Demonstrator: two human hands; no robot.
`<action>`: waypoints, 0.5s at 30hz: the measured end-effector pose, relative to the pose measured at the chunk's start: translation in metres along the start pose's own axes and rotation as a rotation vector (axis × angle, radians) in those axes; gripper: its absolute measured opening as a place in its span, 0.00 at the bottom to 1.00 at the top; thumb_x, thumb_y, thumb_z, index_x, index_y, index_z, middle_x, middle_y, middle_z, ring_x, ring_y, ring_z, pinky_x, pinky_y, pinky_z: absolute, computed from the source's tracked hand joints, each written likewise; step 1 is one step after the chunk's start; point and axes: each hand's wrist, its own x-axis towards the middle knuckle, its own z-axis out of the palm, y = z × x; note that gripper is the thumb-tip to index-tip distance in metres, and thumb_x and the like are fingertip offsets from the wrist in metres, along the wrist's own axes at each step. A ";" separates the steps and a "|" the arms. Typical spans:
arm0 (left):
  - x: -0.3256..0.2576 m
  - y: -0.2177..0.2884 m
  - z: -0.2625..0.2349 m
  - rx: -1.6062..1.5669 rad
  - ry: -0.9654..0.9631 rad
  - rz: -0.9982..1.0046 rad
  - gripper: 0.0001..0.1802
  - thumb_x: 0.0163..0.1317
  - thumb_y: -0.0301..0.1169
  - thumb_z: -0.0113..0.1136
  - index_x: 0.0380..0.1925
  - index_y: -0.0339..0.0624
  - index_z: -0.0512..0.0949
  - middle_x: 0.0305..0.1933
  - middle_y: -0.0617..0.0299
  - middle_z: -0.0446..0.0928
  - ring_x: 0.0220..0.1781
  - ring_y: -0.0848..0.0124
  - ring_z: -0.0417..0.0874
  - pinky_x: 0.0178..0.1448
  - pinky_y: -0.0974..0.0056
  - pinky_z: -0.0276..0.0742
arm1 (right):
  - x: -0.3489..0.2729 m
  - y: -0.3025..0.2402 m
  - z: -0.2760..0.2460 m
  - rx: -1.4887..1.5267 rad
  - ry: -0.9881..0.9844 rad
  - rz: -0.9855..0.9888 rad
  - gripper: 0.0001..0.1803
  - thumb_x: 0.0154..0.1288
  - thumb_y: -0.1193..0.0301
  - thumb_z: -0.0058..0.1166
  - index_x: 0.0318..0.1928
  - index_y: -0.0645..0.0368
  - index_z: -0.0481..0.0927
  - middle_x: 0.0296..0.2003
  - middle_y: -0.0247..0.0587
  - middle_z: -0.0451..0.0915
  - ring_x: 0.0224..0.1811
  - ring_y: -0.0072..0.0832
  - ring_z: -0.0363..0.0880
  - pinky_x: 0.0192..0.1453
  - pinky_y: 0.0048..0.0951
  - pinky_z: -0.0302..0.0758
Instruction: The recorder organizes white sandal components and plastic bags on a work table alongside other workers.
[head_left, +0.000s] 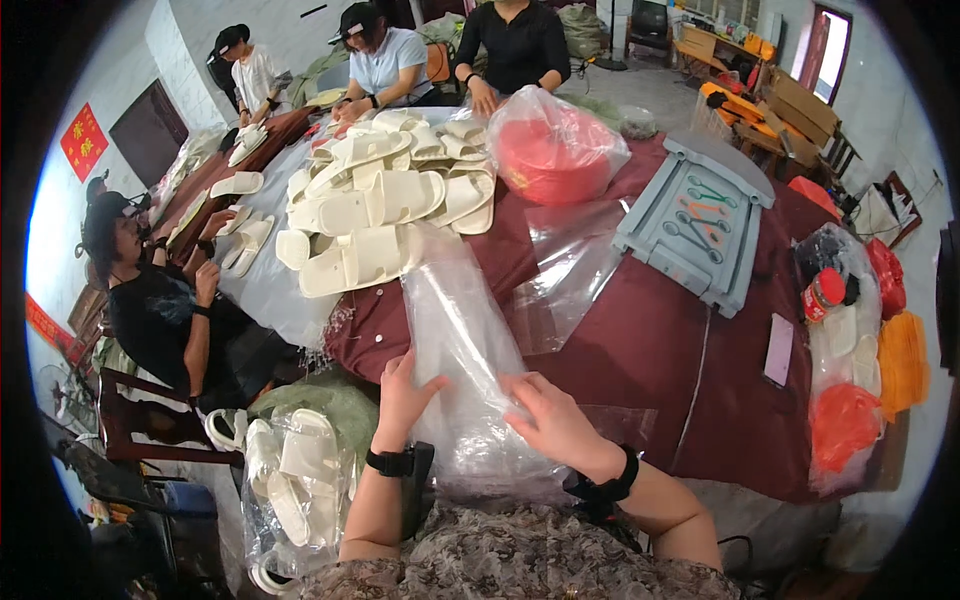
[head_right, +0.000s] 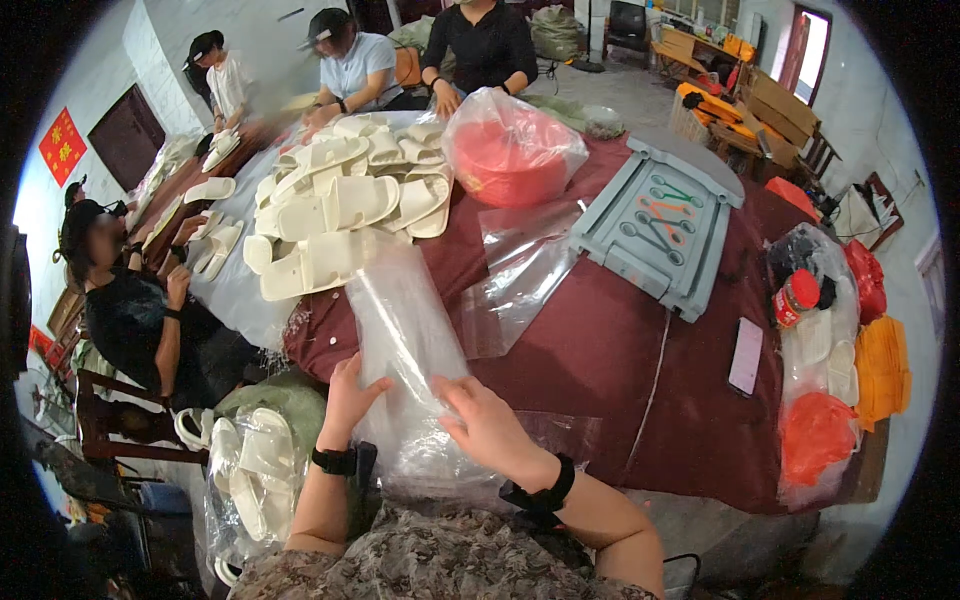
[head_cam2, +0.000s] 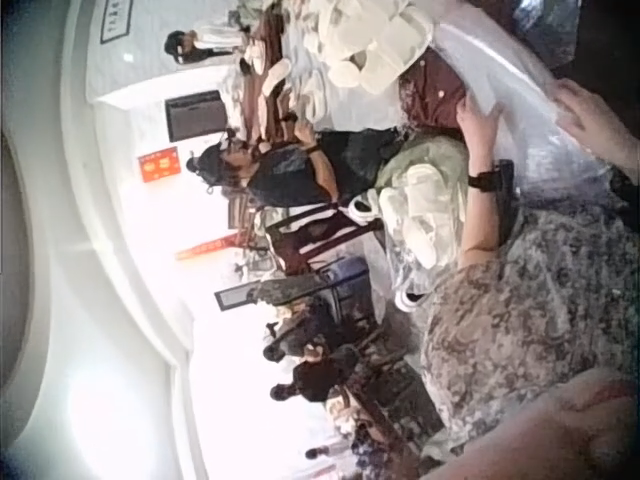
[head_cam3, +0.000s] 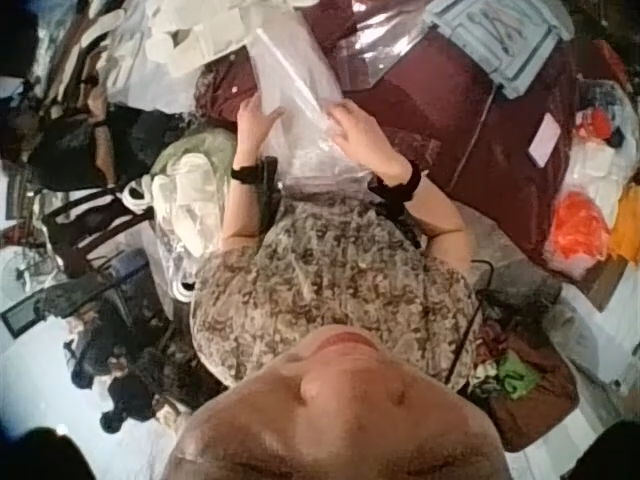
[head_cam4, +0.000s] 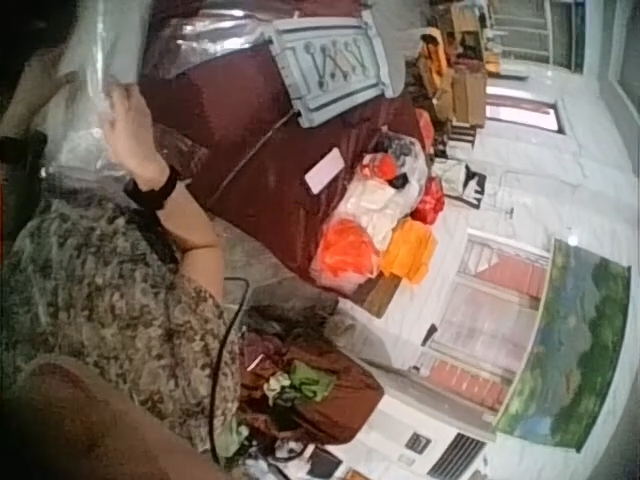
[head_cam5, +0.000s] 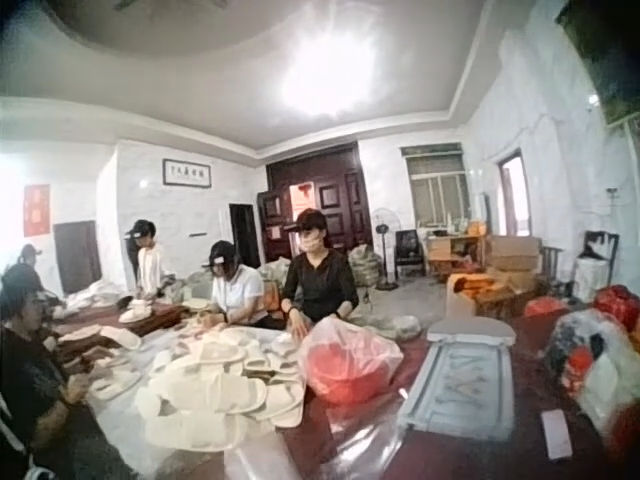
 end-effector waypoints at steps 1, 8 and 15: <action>-0.002 -0.003 -0.002 -0.096 0.025 -0.021 0.39 0.47 0.45 0.75 0.59 0.43 0.73 0.53 0.42 0.74 0.57 0.47 0.75 0.57 0.50 0.73 | 0.000 -0.003 0.002 0.012 -0.011 -0.007 0.26 0.63 0.69 0.58 0.62 0.58 0.71 0.53 0.50 0.74 0.54 0.48 0.77 0.56 0.40 0.75; -0.021 -0.004 -0.020 -0.373 0.082 -0.169 0.31 0.51 0.37 0.72 0.55 0.39 0.76 0.46 0.46 0.80 0.48 0.54 0.82 0.52 0.58 0.76 | 0.000 0.001 0.014 0.068 0.024 0.024 0.26 0.63 0.75 0.55 0.63 0.56 0.70 0.54 0.53 0.77 0.55 0.48 0.78 0.56 0.40 0.76; -0.033 -0.011 -0.025 -0.388 0.082 -0.259 0.25 0.53 0.35 0.70 0.52 0.39 0.78 0.39 0.50 0.84 0.41 0.58 0.86 0.48 0.60 0.78 | 0.007 0.045 0.000 0.275 0.220 0.135 0.24 0.65 0.76 0.52 0.61 0.67 0.69 0.49 0.53 0.81 0.53 0.31 0.80 0.54 0.30 0.74</action>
